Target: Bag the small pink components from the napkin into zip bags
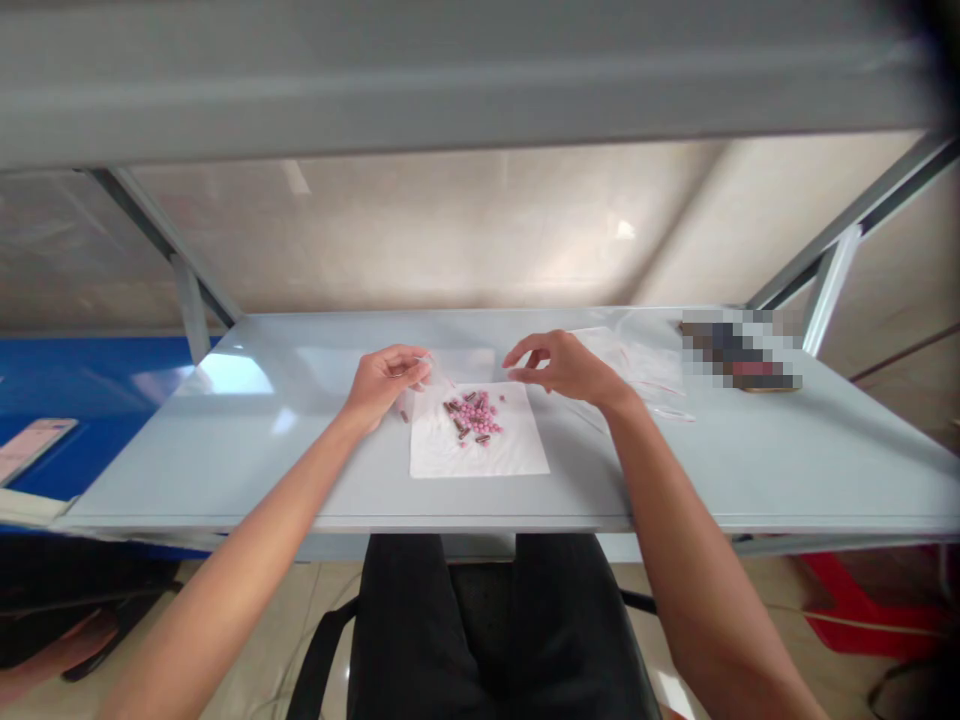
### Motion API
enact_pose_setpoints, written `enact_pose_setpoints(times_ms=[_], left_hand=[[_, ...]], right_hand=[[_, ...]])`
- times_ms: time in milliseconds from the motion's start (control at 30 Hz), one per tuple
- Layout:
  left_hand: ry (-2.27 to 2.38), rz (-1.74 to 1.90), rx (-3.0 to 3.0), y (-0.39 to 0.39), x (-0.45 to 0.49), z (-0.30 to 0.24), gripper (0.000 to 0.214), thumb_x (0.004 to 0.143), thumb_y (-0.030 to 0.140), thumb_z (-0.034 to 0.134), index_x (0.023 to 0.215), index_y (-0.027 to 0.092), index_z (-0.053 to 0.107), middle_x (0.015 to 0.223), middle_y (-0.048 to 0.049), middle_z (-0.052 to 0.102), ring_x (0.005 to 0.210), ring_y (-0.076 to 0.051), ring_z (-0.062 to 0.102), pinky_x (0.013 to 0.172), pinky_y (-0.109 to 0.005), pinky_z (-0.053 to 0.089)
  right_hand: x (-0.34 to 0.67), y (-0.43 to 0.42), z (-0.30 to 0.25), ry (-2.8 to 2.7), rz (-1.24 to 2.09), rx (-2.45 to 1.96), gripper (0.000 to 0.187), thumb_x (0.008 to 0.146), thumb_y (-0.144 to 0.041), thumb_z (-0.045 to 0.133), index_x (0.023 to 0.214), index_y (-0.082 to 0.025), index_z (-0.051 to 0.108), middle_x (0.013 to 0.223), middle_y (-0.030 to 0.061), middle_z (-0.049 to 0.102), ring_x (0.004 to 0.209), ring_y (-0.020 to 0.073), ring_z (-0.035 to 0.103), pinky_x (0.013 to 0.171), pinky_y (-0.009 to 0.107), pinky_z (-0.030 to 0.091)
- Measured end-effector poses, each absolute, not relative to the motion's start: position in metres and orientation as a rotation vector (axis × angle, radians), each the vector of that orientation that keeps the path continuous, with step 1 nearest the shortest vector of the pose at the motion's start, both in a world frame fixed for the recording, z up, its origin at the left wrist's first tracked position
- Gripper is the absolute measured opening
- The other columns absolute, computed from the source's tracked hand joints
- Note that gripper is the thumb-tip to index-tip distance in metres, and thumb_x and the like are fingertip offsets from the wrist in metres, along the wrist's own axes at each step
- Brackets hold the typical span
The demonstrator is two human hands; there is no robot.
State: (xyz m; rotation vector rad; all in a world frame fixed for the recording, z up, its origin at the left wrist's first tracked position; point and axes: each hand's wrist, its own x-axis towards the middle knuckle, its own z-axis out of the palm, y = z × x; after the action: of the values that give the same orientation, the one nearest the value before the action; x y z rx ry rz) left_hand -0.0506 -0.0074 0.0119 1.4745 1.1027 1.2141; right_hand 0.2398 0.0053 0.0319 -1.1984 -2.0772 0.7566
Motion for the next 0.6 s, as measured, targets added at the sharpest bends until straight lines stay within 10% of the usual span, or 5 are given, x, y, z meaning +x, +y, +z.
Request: enact_pose_setpoints(times_ms=[600], left_hand=[[1.034, 1.159, 1.708, -0.012, -0.045, 0.013, 0.031, 0.079, 0.043, 0.08, 0.097, 0.018, 0.082, 0.092, -0.0081, 0.074, 0.074, -0.016, 0.066, 0.063, -0.026, 0.054]], right_hand=[[0.195, -0.009, 0.024, -1.887, 0.752, -0.84, 0.02, 0.087, -0.04, 0.071, 0.091, -0.021, 0.078, 0.092, 0.0057, 0.071, 0.077, 0.0143, 0.062, 0.063, 0.026, 0.046]])
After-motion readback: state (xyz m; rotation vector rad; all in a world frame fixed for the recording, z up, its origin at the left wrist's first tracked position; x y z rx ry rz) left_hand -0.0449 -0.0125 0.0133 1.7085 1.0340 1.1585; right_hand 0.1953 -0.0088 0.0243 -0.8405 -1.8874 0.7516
